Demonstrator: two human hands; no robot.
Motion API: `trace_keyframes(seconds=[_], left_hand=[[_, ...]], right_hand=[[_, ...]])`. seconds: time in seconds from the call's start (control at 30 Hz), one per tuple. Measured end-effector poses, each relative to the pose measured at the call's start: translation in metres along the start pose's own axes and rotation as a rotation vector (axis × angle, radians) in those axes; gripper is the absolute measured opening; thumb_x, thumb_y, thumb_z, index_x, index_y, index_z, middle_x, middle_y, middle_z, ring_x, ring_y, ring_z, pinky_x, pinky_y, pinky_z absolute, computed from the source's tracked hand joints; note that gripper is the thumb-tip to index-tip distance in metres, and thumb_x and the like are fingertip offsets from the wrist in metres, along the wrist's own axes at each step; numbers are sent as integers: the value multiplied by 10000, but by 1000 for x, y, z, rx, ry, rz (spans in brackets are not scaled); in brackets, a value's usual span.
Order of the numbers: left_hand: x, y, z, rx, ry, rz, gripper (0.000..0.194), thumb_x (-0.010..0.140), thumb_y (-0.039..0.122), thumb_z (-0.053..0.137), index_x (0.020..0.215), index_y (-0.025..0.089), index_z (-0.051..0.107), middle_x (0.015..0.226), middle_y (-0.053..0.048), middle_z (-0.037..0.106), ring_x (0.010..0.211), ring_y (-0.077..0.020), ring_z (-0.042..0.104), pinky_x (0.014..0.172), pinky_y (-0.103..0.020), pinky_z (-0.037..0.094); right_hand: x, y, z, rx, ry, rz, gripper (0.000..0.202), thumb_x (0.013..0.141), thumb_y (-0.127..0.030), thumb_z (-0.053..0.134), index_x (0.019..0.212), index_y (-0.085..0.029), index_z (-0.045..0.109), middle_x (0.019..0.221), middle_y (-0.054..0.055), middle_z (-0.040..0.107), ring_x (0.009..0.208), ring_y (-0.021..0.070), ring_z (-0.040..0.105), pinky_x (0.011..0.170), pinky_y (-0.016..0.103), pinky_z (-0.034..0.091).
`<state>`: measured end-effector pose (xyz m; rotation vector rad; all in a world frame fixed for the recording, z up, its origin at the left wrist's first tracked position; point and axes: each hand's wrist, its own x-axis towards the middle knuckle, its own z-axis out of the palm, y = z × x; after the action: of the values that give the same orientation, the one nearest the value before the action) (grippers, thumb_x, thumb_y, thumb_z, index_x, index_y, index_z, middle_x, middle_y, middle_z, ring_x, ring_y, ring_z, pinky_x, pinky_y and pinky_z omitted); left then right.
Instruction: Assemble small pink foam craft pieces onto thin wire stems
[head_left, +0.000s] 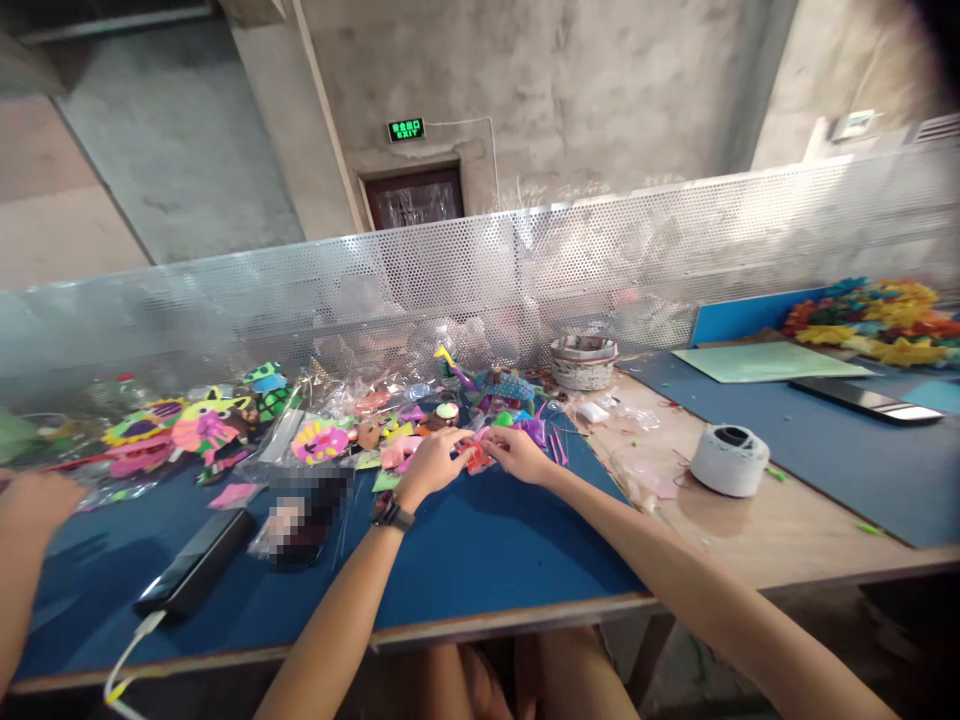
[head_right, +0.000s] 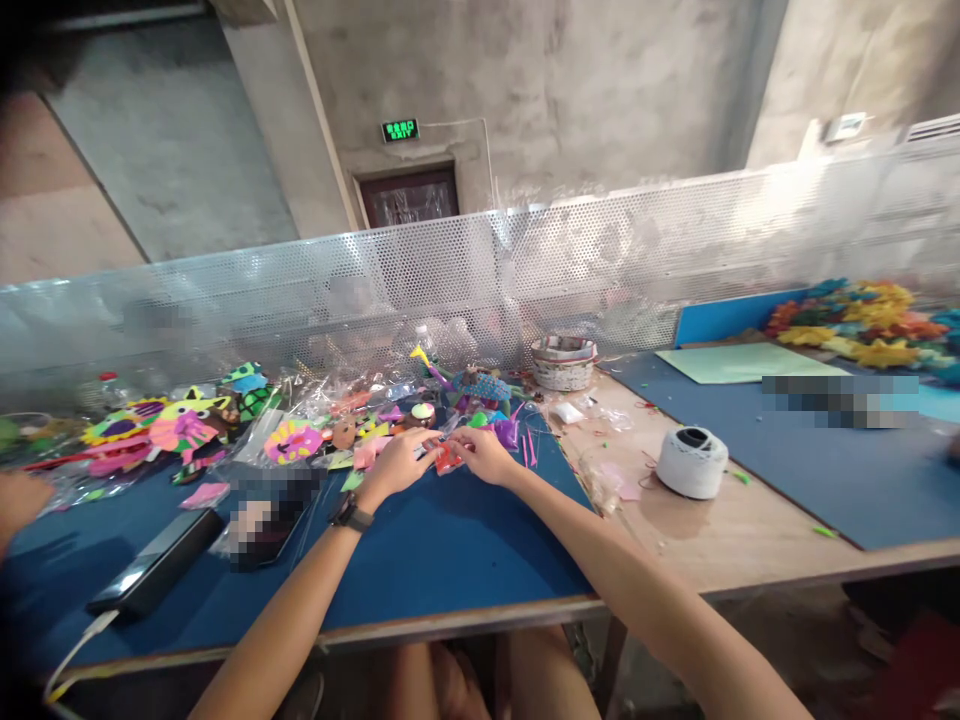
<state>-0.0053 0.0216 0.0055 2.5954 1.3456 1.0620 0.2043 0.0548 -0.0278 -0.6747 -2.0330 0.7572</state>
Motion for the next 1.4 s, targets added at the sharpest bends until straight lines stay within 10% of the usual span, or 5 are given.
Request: trace_keyframes(seconds=[0.17, 0.53, 0.77, 1.4], left_hand=[[-1, -3, -2, 34, 21, 8, 286, 943, 397, 568, 1048, 209, 757, 1004, -84, 754, 925, -231, 680, 843, -325, 486], [4, -5, -5, -411, -80, -315, 606, 928, 606, 463, 546, 154, 595, 545, -23, 598, 534, -126, 514, 567, -247, 374], [3, -1, -1, -199, 180, -176, 336, 892, 494, 615, 950, 183, 726, 890, -67, 751, 786, -199, 681, 737, -291, 507], [-1, -5, 6, 162, 200, 88, 313, 991, 294, 504, 1263, 235, 647, 1146, -91, 711, 1094, -241, 642, 1019, -410, 465]], right_hand=[[-1, -2, 2, 25, -30, 47, 310, 998, -438, 457, 984, -177, 623, 784, 28, 705, 479, 113, 557, 531, 246, 454], [-3, -12, -1, -292, -69, -101, 236, 992, -330, 512, 1125, -228, 678, 960, 52, 742, 808, 174, 692, 710, 256, 475], [-2, -4, 6, -16, -17, 62, 335, 988, -470, 470, 1047, -187, 640, 819, 44, 708, 506, 122, 577, 512, 245, 463], [-1, -1, 6, 136, -3, 124, 390, 944, -553, 501, 1040, -188, 595, 797, 15, 667, 455, 97, 528, 469, 234, 432]])
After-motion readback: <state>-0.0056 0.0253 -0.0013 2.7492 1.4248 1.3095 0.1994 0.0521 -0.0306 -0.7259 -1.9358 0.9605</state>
